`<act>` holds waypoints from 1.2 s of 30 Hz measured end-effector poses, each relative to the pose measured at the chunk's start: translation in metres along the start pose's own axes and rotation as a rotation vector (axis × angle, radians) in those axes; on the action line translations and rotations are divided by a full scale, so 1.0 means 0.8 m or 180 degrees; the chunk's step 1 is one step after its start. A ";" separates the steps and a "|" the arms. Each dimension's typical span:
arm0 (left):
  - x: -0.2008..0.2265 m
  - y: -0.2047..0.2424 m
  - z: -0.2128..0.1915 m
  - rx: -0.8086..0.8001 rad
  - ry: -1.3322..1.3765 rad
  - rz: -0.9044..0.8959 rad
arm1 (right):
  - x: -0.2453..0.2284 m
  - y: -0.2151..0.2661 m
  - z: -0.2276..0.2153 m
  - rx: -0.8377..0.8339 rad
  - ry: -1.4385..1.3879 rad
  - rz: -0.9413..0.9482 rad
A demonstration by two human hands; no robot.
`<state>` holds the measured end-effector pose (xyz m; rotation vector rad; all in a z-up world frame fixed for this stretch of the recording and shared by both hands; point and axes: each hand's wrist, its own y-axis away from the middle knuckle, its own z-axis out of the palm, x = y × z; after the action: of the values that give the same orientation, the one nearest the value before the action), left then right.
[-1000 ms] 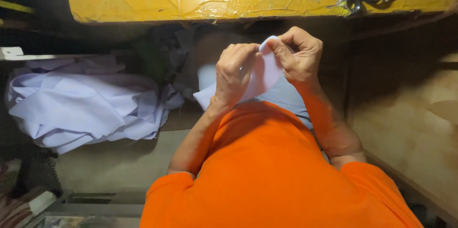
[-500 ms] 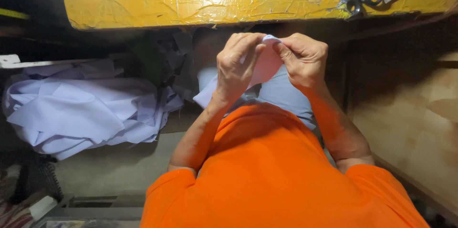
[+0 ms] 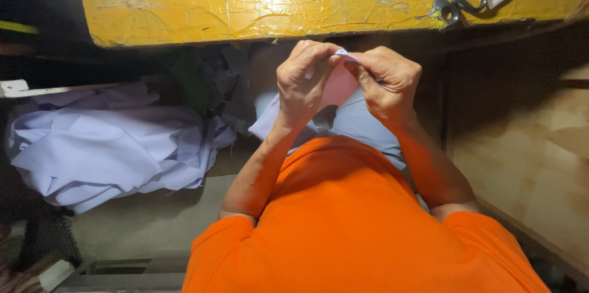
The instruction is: Folding and trimming small white fabric strips using scissors on a workbench in a sewing factory.
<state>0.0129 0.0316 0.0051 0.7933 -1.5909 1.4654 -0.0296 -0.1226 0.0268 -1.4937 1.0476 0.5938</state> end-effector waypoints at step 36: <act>0.029 -0.005 0.060 -0.0668 -0.0053 0.0151 | -0.064 0.024 -0.076 0.0427 0.0590 0.0186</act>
<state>-0.0012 -0.0143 0.0276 0.6523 -1.7531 1.3011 -0.0816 -0.1656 0.0727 -1.4237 1.2530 0.4224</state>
